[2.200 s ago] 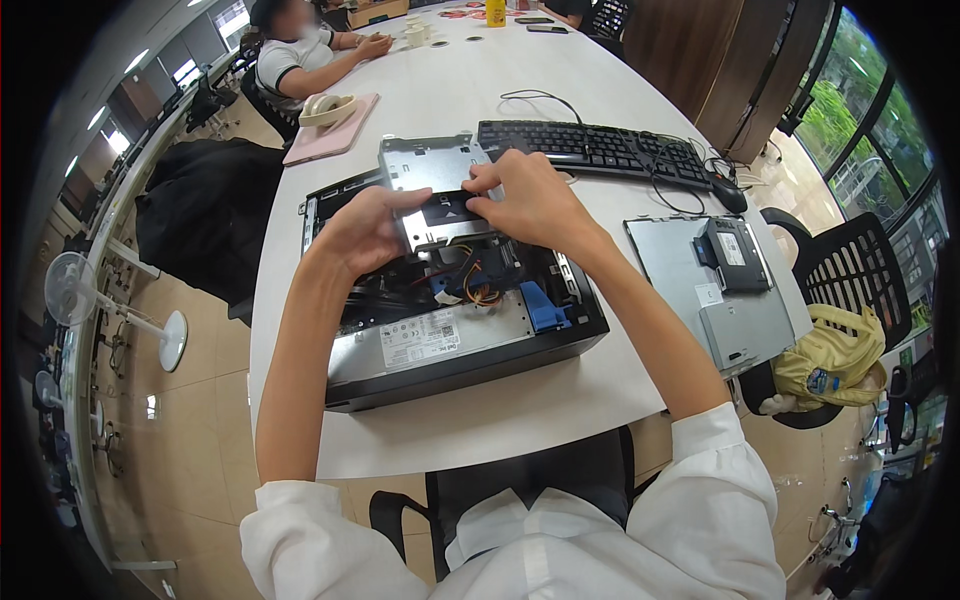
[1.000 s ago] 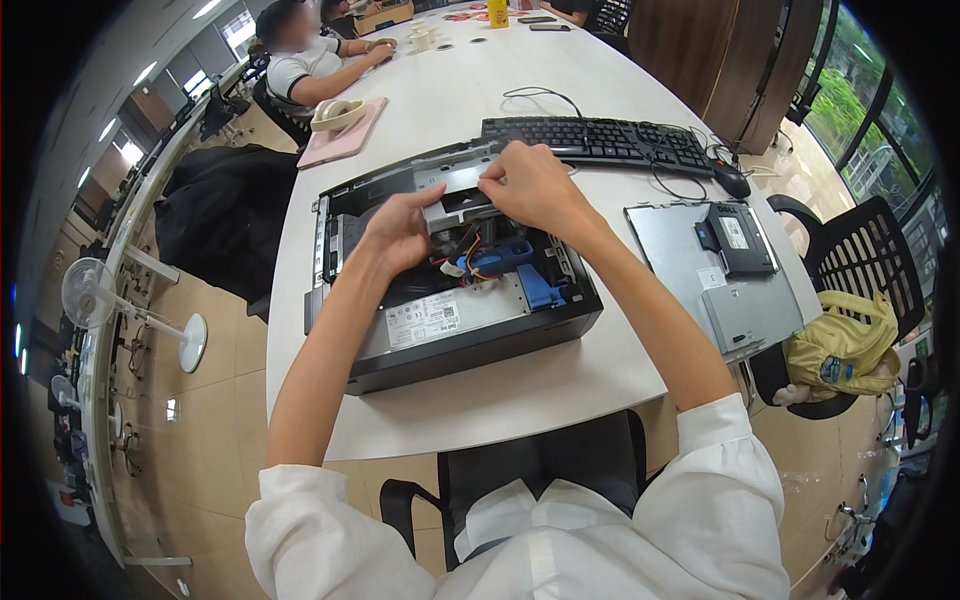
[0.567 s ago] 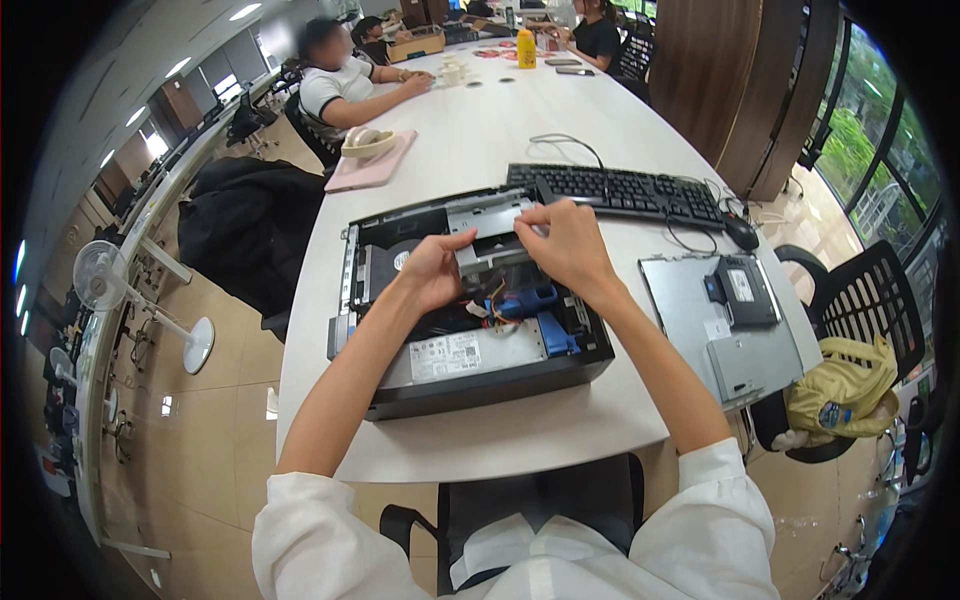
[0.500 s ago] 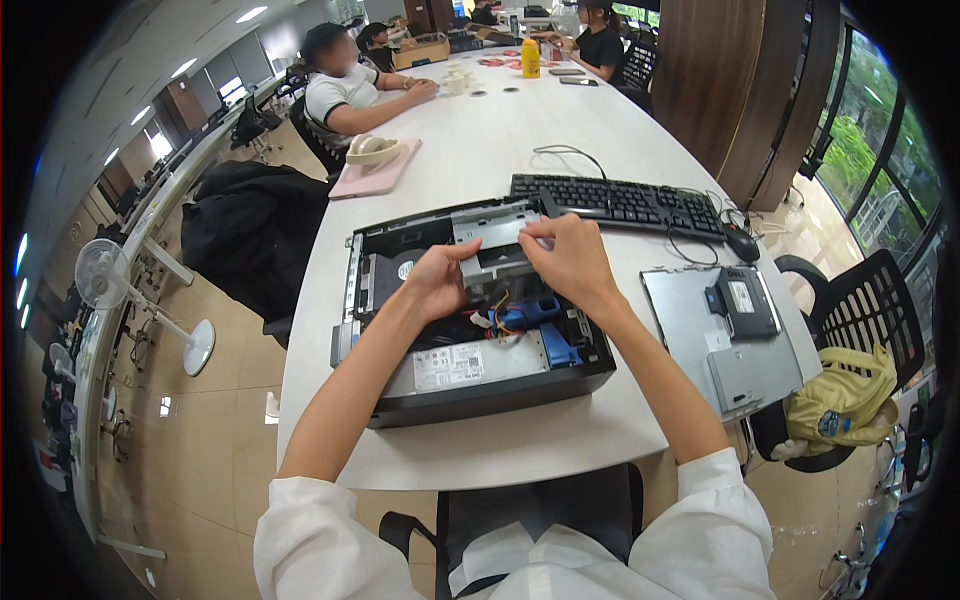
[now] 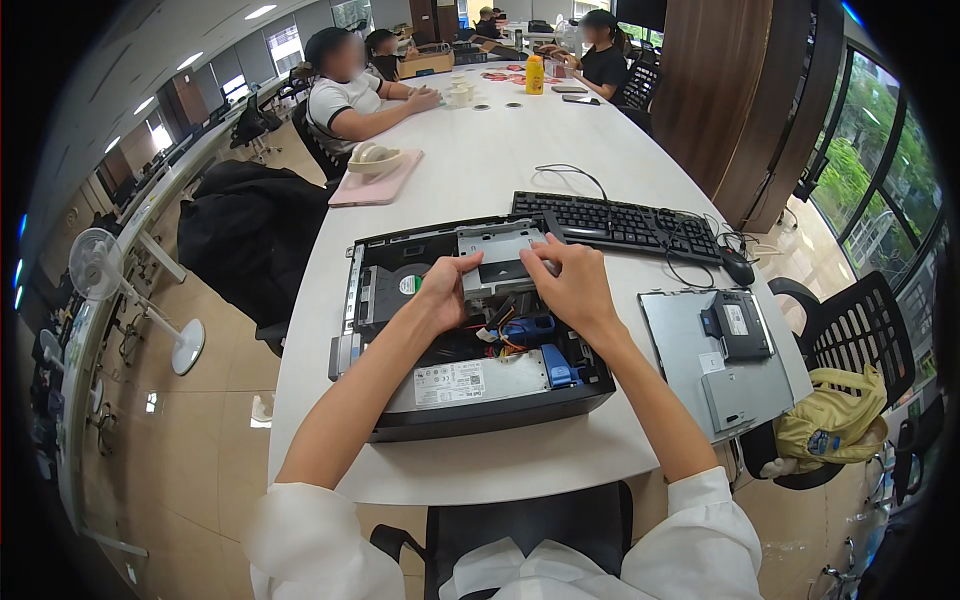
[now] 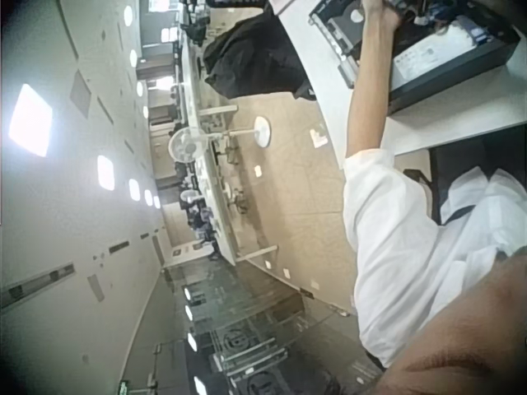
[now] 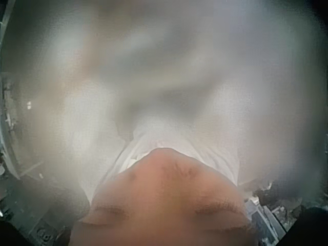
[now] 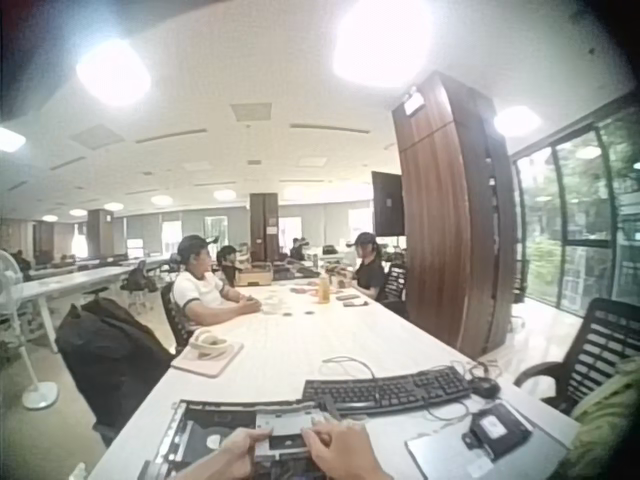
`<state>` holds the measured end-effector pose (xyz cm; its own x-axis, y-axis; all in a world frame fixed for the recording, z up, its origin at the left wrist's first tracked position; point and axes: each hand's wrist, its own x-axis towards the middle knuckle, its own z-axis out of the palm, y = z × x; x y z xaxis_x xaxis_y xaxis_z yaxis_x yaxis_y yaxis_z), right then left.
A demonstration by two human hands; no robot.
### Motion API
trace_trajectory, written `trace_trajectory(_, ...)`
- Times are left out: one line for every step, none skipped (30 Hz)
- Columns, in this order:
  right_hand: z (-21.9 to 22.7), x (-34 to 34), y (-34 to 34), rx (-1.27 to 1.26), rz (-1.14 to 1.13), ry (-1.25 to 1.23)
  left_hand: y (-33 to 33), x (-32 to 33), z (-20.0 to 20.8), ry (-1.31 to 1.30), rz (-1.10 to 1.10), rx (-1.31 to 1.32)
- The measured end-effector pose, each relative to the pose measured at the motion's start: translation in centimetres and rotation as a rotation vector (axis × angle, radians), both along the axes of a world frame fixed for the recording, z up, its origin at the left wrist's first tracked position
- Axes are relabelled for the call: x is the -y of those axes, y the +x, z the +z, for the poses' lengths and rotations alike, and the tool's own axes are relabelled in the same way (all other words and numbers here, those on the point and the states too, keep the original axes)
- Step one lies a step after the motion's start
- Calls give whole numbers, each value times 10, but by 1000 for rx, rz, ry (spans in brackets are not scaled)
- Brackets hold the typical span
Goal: The person installs a storage drive into a computer case. They plug cables into the internal components of the computer, handle a solid-state drive, and then place the drive bracket into its slot inside the chassis.
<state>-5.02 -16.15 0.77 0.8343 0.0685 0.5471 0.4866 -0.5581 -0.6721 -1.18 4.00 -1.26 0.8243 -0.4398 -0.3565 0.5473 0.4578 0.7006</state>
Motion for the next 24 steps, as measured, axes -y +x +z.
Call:
trace_trajectory(0, 0, 0, 30, 15, -14, 1, 0, -1, -8, 16, 12)
trace_trajectory(-1, 1, 0, 59, 31, -28, 1, 1, -3, -17, 32, 24)
trace_trajectory(0, 2, 0, 57, 34, -30, 2, 2, -4, -18, 35, 22)
trace_trajectory(1, 6, 1, 101, 11, -66, 2, 4, -5, -41, 50, 24)
trace_trajectory(2, 11, 2, 147, -11, -104, 2, 7, -6, -64, 66, 26)
trace_trajectory(-2, 20, 8, 103, -16, -128, 2, 9, -6, -66, 65, 23)
trace_trajectory(1, 23, 8, 98, -16, -131, -1, 12, -3, -17, 81, 26)
trace_trajectory(5, 26, 7, -44, -15, -68, -5, 14, 1, 33, 96, 30)
trace_trajectory(7, 28, 7, -185, -14, -5, -9, 17, 4, 30, 95, 26)
trace_trajectory(3, 31, 11, -327, 13, 48, -13, 19, 6, 37, 127, 36)
trace_trajectory(-5, 34, 17, -330, 8, 47, -14, 22, 6, 47, 156, 44)
trace_trajectory(-14, 37, 24, -460, 45, 197, -13, 25, 4, 46, 150, 41)
trace_trajectory(-13, 33, 24, -587, 91, 347, -12, 23, 1, 54, 159, 49)
trace_trajectory(-11, 32, 24, -589, 92, 346, -12, 22, -2, 63, 168, 56)
trace_trajectory(-9, 33, 23, -632, 140, 396, -10, 20, -5, 63, 169, 53)
trace_trajectory(-4, 34, 21, -672, 183, 446, -8, 20, -7, 71, 171, 58)
trace_trajectory(-4, 35, 22, -673, 178, 447, -7, 20, -8, 79, 172, 62)
trace_trajectory(-7, 36, 25, -670, 152, 441, -7, 20, -11, 78, 168, 60)
trace_trajectory(-8, 36, 27, -667, 126, 434, -5, 20, -14, 118, 174, 102)
trace_trajectory(-10, 37, 27, -667, 121, 434, -4, 20, -17, 158, 180, 144)
trace_trajectory(-12, 38, 27, -681, 137, 373, -2, 21, -21, 157, 176, 142)
trace_trajectory(-14, 38, 26, -693, 154, 310, -2, 22, -23, 248, 195, 179)
trace_trajectory(-16, 38, 24, -694, 151, 309, -2, 23, -24, 341, 214, 216)
trace_trajectory(-20, 37, 22, -673, 170, 354, -1, 21, -24, 372, 193, 211)
